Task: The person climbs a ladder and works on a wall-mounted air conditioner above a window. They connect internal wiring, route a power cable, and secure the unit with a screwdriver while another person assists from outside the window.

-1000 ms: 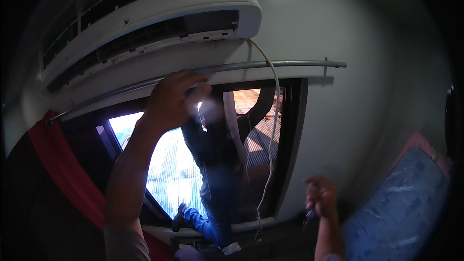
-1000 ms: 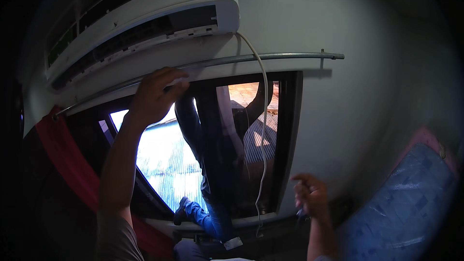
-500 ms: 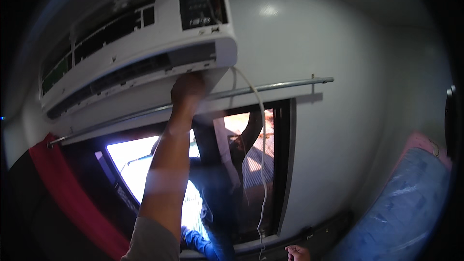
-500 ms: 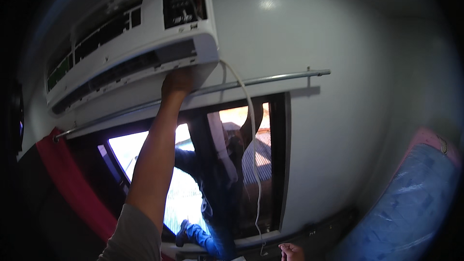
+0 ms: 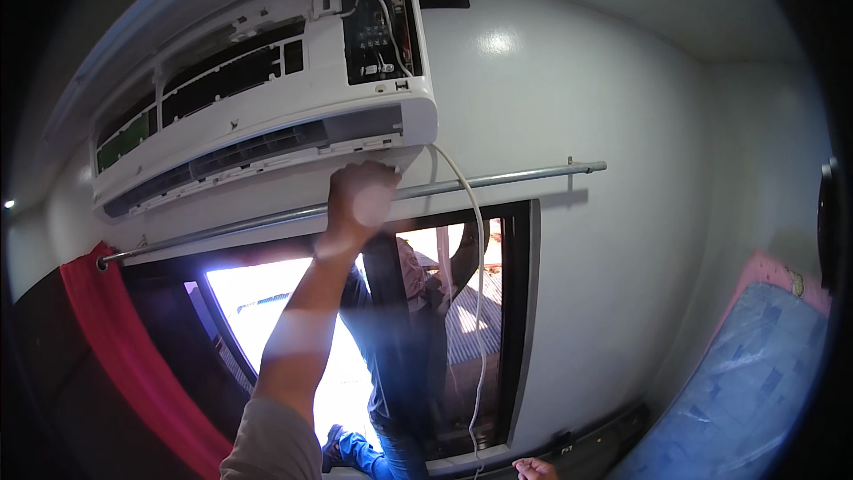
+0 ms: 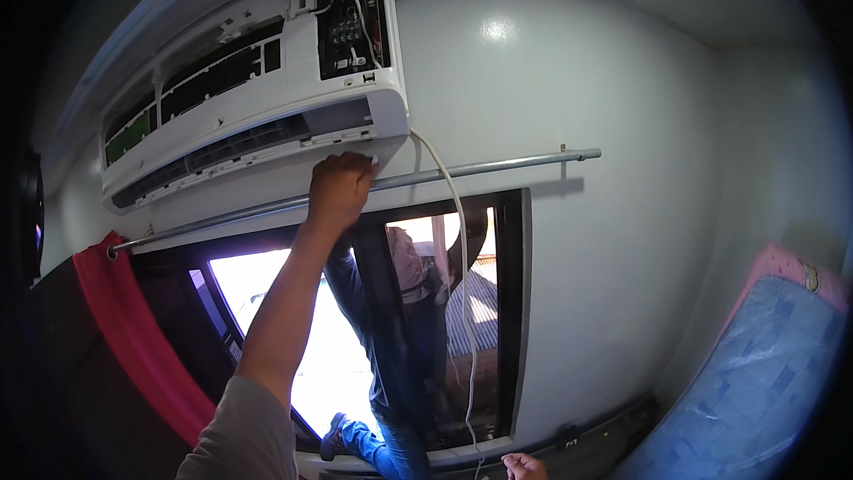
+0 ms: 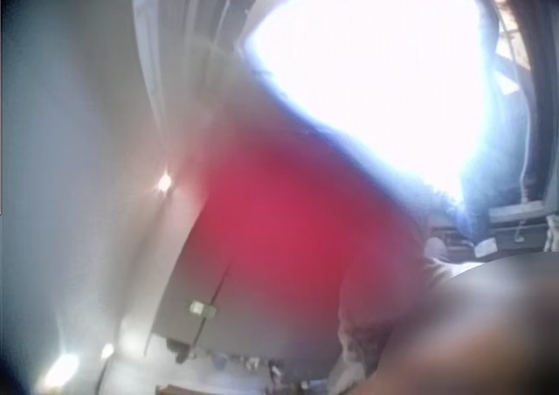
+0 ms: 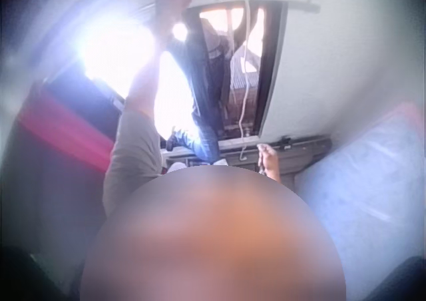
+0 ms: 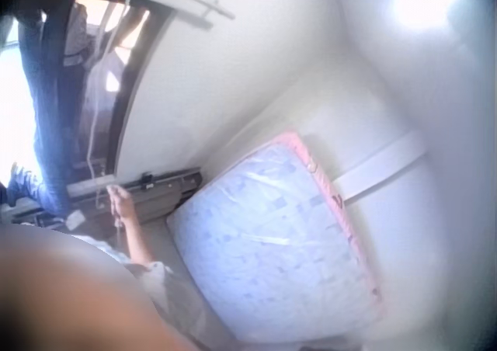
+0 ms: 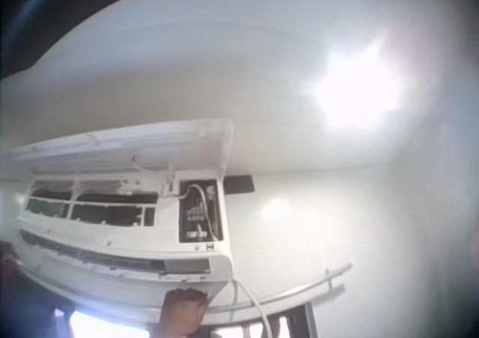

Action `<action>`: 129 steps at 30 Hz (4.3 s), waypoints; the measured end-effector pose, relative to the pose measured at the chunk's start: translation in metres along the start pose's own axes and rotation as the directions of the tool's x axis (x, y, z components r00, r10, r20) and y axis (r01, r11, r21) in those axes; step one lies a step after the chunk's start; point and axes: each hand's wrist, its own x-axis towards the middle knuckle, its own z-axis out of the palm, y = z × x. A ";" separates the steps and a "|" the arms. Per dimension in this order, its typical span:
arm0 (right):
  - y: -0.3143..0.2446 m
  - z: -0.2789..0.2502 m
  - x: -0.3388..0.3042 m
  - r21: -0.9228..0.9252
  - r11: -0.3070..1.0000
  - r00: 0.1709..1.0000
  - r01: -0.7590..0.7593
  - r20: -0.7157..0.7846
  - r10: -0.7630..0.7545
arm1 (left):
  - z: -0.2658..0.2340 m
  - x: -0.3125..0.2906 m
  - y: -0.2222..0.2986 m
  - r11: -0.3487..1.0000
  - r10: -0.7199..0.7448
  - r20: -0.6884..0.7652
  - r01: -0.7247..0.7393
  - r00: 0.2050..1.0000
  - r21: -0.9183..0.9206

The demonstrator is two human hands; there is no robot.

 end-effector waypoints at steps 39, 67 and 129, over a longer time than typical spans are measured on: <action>0.046 -0.027 -0.036 0.191 0.926 0.890 -0.325 -0.271 0.368 | 0.012 -0.592 0.250 0.572 0.172 0.906 0.710 0.386 -0.411; 0.092 -0.033 -0.044 0.070 0.864 0.822 -0.498 -0.278 0.496 | -0.034 -0.572 0.228 0.542 0.033 0.985 0.825 0.172 -0.162; -0.619 0.255 0.249 -0.644 -0.371 0.222 0.670 0.650 -0.727 | 0.014 0.040 -0.026 0.818 -0.326 0.480 0.497 0.815 -0.288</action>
